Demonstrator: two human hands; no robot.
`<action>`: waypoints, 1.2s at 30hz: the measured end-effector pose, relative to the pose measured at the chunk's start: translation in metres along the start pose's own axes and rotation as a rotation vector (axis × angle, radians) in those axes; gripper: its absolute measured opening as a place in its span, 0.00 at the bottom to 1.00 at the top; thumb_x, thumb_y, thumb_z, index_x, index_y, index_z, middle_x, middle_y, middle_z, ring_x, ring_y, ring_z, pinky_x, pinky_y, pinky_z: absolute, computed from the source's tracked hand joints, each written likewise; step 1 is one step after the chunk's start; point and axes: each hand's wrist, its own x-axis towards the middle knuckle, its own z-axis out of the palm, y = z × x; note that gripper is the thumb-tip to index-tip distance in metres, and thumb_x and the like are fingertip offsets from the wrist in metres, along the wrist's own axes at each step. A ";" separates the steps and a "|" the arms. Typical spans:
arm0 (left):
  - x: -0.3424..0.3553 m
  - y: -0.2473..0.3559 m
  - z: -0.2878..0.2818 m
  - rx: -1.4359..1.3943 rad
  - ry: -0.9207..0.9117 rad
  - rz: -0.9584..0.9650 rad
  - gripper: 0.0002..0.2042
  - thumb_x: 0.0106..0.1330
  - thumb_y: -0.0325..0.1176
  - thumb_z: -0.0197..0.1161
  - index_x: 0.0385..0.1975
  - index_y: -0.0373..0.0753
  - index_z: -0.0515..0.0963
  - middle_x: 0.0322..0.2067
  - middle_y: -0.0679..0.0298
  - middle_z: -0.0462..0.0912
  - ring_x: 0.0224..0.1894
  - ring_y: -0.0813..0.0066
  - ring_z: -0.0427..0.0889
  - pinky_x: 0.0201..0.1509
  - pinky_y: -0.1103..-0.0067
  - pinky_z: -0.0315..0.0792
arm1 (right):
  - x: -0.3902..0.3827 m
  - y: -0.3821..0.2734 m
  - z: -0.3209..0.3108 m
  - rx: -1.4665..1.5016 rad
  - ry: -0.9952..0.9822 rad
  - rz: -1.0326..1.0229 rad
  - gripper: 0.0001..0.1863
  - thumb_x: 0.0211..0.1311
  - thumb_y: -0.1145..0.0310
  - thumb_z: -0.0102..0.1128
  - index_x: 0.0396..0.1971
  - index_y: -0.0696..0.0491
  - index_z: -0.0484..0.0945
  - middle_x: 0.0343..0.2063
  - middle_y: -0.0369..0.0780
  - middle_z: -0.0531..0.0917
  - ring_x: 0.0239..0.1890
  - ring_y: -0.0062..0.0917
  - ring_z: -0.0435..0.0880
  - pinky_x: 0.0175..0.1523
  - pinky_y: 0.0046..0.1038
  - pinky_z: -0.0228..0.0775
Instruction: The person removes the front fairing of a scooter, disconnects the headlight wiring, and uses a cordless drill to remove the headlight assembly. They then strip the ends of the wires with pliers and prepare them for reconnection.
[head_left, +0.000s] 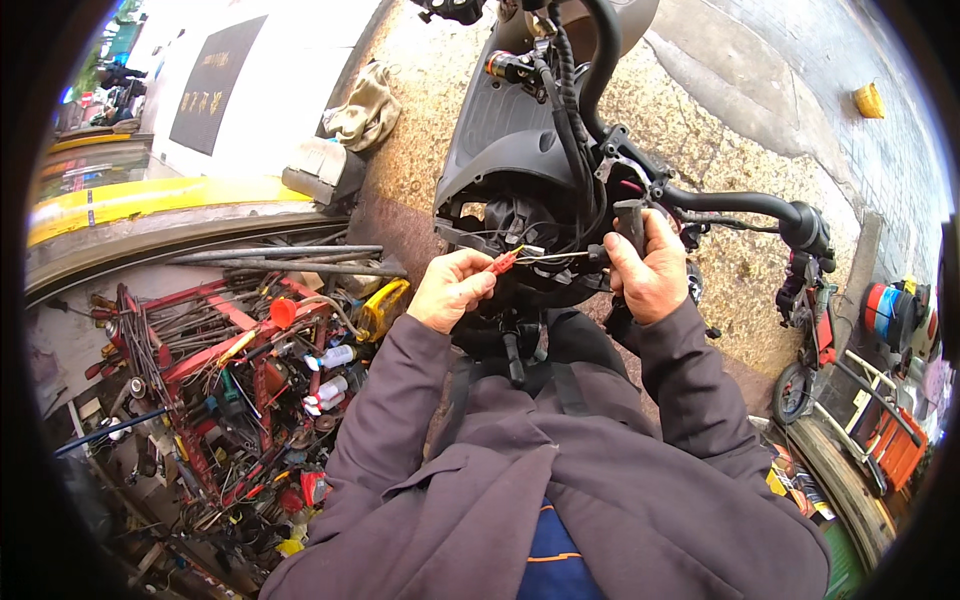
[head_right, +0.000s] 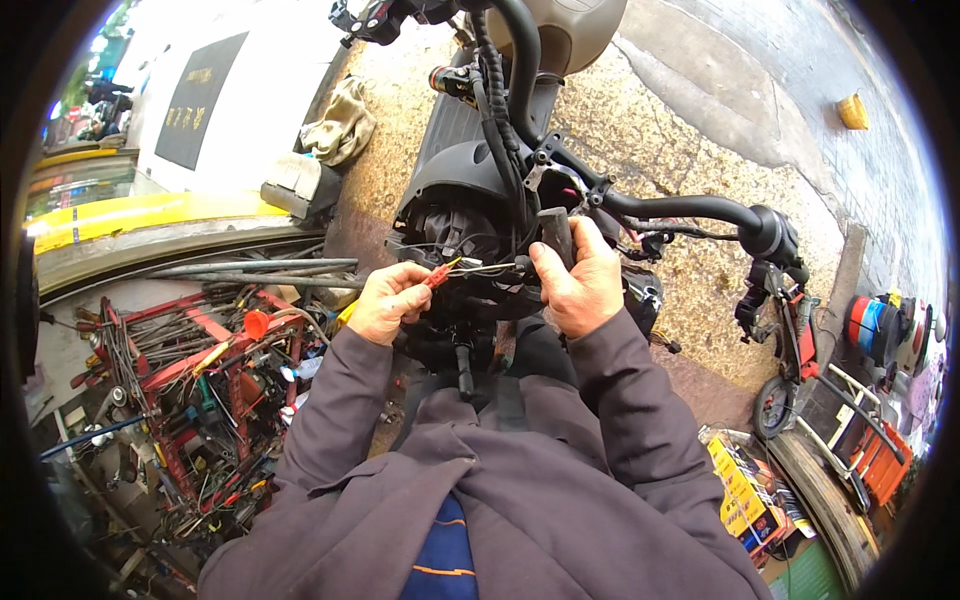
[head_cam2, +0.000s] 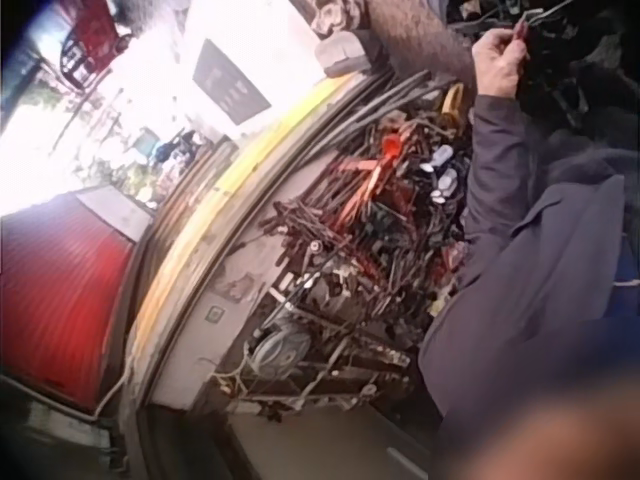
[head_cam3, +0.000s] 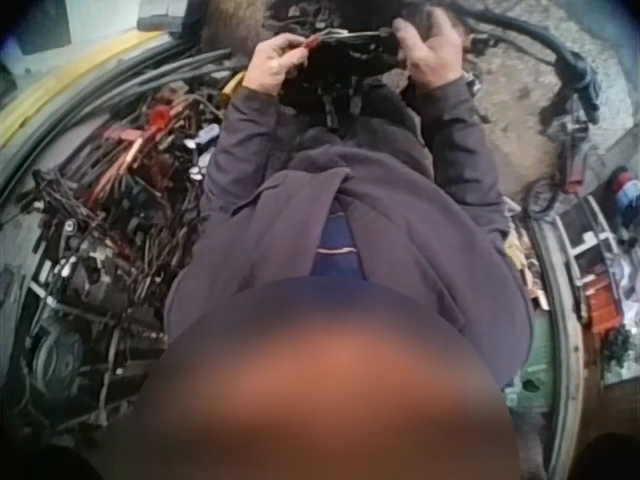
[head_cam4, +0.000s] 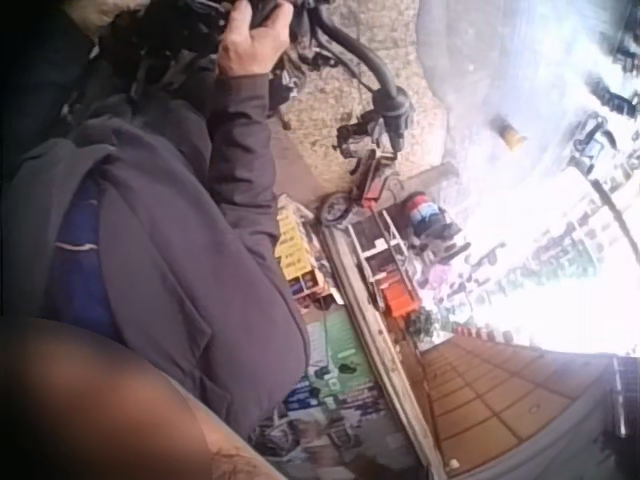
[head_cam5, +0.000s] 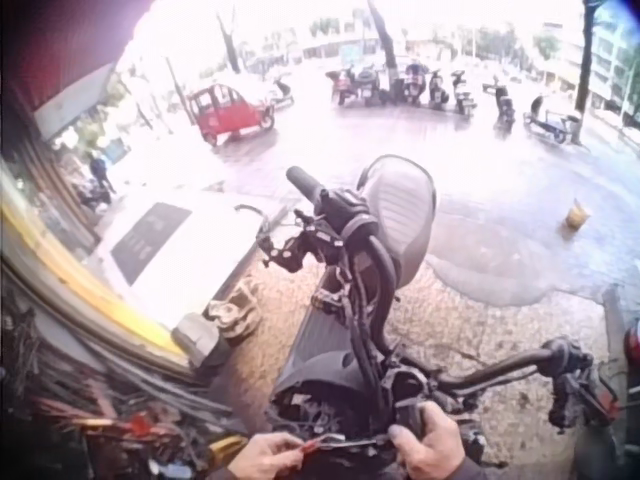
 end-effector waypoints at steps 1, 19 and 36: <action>0.000 0.001 -0.001 0.008 -0.007 0.002 0.10 0.64 0.30 0.65 0.42 0.36 0.79 0.25 0.68 0.78 0.22 0.88 0.69 0.23 0.89 0.59 | 0.000 0.001 0.002 -0.002 0.002 -0.001 0.08 0.62 0.74 0.61 0.38 0.57 0.72 0.21 0.31 0.75 0.16 0.11 0.69 0.21 0.17 0.62; 0.004 0.009 -0.010 0.018 -0.108 -0.037 0.09 0.63 0.29 0.64 0.40 0.33 0.78 0.26 0.69 0.79 0.26 0.87 0.73 0.28 0.87 0.64 | 0.017 -0.006 0.010 -0.178 -0.049 0.010 0.08 0.64 0.72 0.60 0.37 0.58 0.71 0.19 0.33 0.75 0.14 0.13 0.69 0.18 0.20 0.60; -0.002 0.003 0.006 0.803 0.106 0.212 0.13 0.61 0.36 0.66 0.31 0.33 0.73 0.23 0.54 0.79 0.26 0.63 0.80 0.32 0.72 0.73 | 0.021 -0.017 0.020 -0.018 -0.220 0.284 0.08 0.68 0.68 0.56 0.38 0.54 0.68 0.17 0.37 0.77 0.10 0.12 0.66 0.14 0.17 0.57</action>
